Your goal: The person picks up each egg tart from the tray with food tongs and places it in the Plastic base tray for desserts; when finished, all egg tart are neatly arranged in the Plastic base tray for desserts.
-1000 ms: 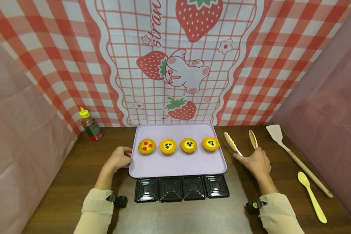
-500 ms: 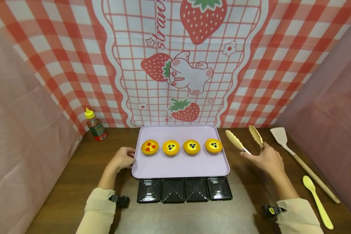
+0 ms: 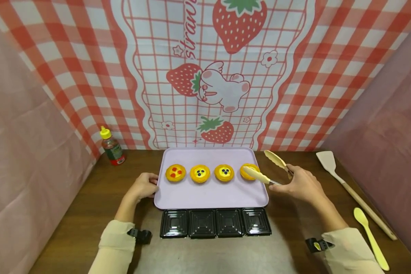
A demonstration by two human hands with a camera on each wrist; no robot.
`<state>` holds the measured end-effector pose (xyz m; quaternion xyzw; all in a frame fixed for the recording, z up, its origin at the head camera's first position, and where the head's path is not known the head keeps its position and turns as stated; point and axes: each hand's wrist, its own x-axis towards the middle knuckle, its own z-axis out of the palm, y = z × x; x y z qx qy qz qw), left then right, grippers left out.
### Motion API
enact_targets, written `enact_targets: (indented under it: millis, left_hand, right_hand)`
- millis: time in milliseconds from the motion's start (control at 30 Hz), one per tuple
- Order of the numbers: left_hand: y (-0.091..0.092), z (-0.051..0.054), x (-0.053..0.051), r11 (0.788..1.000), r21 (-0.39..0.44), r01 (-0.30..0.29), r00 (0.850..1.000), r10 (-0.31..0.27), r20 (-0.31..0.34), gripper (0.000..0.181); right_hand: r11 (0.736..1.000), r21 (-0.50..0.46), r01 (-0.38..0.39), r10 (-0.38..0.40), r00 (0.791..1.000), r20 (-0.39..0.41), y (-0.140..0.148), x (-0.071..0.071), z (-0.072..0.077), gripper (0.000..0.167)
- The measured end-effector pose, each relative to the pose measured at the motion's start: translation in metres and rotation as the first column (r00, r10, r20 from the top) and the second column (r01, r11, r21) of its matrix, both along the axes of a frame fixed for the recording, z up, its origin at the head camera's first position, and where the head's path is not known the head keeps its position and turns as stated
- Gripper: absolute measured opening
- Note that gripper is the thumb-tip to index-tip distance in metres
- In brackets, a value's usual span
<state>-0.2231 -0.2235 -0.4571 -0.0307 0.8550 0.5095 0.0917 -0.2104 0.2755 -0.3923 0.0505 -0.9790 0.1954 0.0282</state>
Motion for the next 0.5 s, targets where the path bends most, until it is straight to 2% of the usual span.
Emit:
enact_targets:
  millis: [267,367,500]
  left_hand:
    - [-0.001,-0.001,-0.001,1.000,-0.003,-0.008,1.000,0.008,0.003,0.046]
    - [-0.001,-0.002,-0.002,1.000,-0.012,-0.012,1.000,0.012,0.006,0.045]
    - [-0.001,-0.003,-0.002,1.000,-0.010,-0.015,1.000,0.015,0.009,0.045]
  right_hand:
    - [0.997,0.051,-0.054,0.053,0.999,0.013,-0.011,-0.007,-0.008,0.081]
    - [0.996,0.060,-0.063,0.061,0.998,0.022,-0.014,-0.008,-0.009,0.078]
    - [0.995,0.078,-0.065,0.062,0.997,0.036,-0.016,-0.011,-0.010,0.086]
